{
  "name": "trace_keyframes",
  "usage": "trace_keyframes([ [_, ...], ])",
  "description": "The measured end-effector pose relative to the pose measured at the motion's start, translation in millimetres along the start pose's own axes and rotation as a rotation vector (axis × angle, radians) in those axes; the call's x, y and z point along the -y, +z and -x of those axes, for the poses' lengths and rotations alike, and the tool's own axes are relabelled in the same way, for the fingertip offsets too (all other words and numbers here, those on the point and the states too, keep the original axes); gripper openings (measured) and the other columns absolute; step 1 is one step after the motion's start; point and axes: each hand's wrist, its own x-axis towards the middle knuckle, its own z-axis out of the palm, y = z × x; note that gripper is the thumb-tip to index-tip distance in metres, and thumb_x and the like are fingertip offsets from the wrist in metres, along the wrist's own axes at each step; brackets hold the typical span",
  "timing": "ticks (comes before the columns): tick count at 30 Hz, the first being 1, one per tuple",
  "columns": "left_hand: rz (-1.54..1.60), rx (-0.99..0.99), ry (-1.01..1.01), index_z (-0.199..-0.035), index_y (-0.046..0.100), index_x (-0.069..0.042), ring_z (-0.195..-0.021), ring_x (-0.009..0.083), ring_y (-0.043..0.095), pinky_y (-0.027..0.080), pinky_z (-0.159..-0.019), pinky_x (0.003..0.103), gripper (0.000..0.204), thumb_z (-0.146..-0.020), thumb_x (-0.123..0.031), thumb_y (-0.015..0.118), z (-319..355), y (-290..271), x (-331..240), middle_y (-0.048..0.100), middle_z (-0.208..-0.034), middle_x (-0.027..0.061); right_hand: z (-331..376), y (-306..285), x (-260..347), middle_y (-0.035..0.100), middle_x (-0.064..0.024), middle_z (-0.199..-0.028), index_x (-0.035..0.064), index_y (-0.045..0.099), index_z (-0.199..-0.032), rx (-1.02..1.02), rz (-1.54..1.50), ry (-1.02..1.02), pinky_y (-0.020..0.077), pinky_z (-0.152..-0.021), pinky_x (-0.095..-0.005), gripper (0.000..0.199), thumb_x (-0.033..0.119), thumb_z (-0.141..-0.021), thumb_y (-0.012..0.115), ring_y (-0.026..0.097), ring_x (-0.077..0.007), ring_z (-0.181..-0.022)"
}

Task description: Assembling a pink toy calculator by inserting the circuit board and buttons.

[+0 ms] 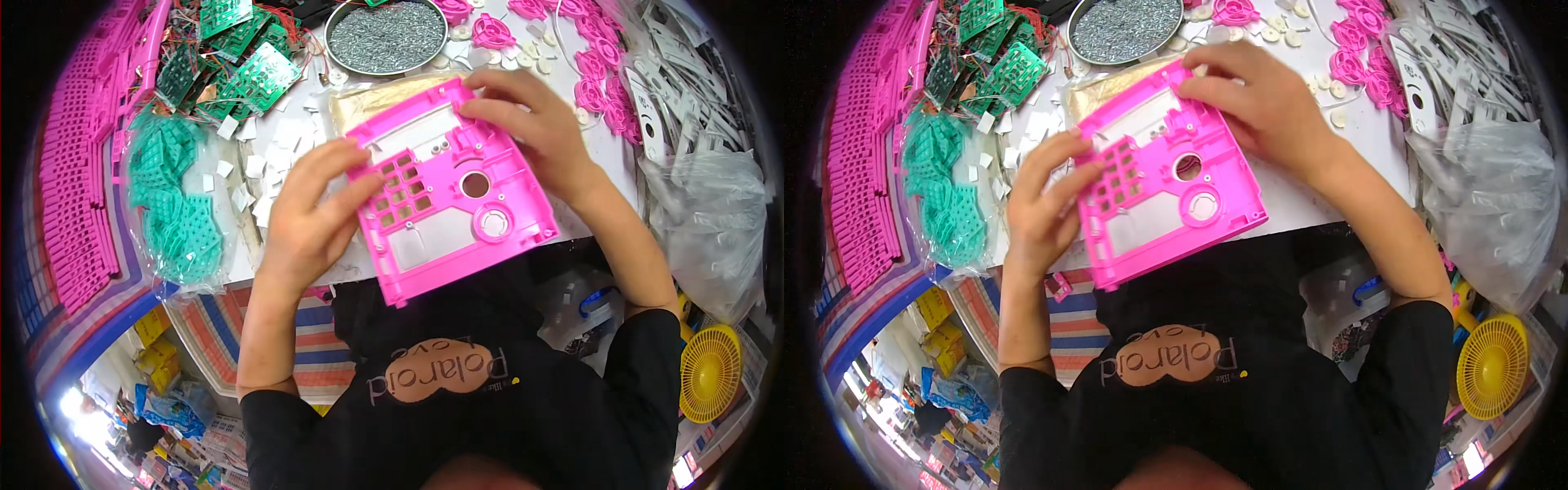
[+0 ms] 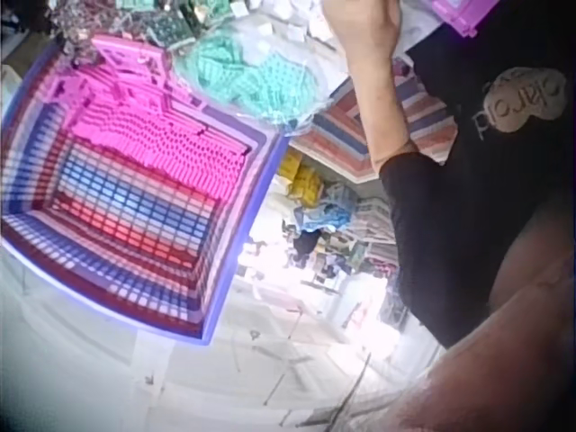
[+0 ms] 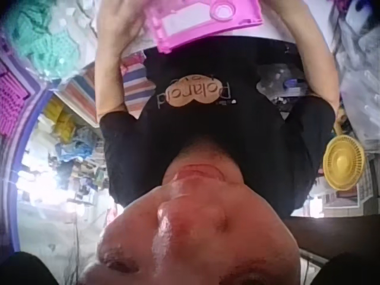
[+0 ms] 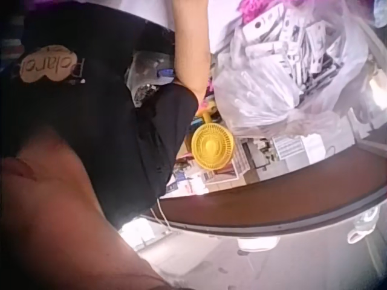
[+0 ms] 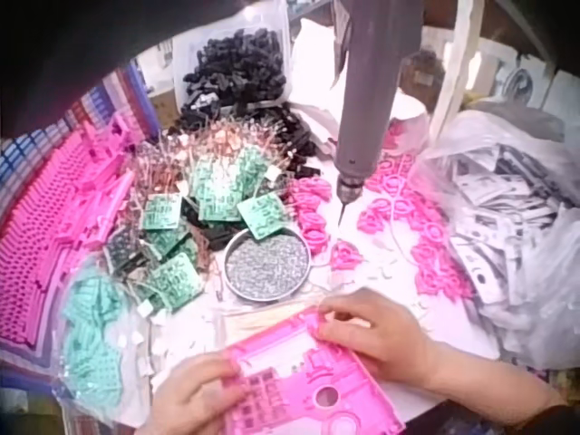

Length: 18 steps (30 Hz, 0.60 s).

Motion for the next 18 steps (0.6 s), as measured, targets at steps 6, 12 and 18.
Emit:
trace_keyframes([
  [6,0.013,0.071,-0.048,-0.114,0.072,-0.008,-0.124,0.0395,0.058,0.049,-0.104,0.049,0.044,-0.072,0.003,0.067,11,8,6,0.063,-0.126,0.0158,10,-5,-8,0.054,-0.0148,-0.146,0.0019,0.059,-0.133,0.290,-0.061,-0.016,0.0452,-0.111,-0.0431,0.055,0.017,-0.082,0.073,0.049,-0.0368,-0.135],
  [12,-0.097,0.036,-0.063,-0.114,0.071,-0.007,-0.130,0.0421,0.053,0.045,-0.108,0.050,0.044,-0.072,0.002,0.064,-10,9,28,0.061,-0.131,0.0171,-4,1,9,0.048,-0.0145,-0.151,-0.0016,0.053,-0.139,0.268,0.113,0.017,0.0430,-0.112,-0.0457,0.076,0.041,-0.080,0.076,0.045,-0.0374,-0.138],
  [18,-0.031,0.095,-0.035,-0.121,0.067,-0.007,-0.131,0.0387,0.053,0.041,-0.110,0.050,0.049,-0.072,-0.002,0.068,-24,12,5,0.060,-0.135,0.0159,3,3,37,0.044,-0.0153,-0.153,-0.0050,0.051,-0.139,0.386,0.289,0.163,0.0412,-0.112,-0.0455,0.084,0.046,-0.078,0.077,0.041,-0.0393,-0.139],
])
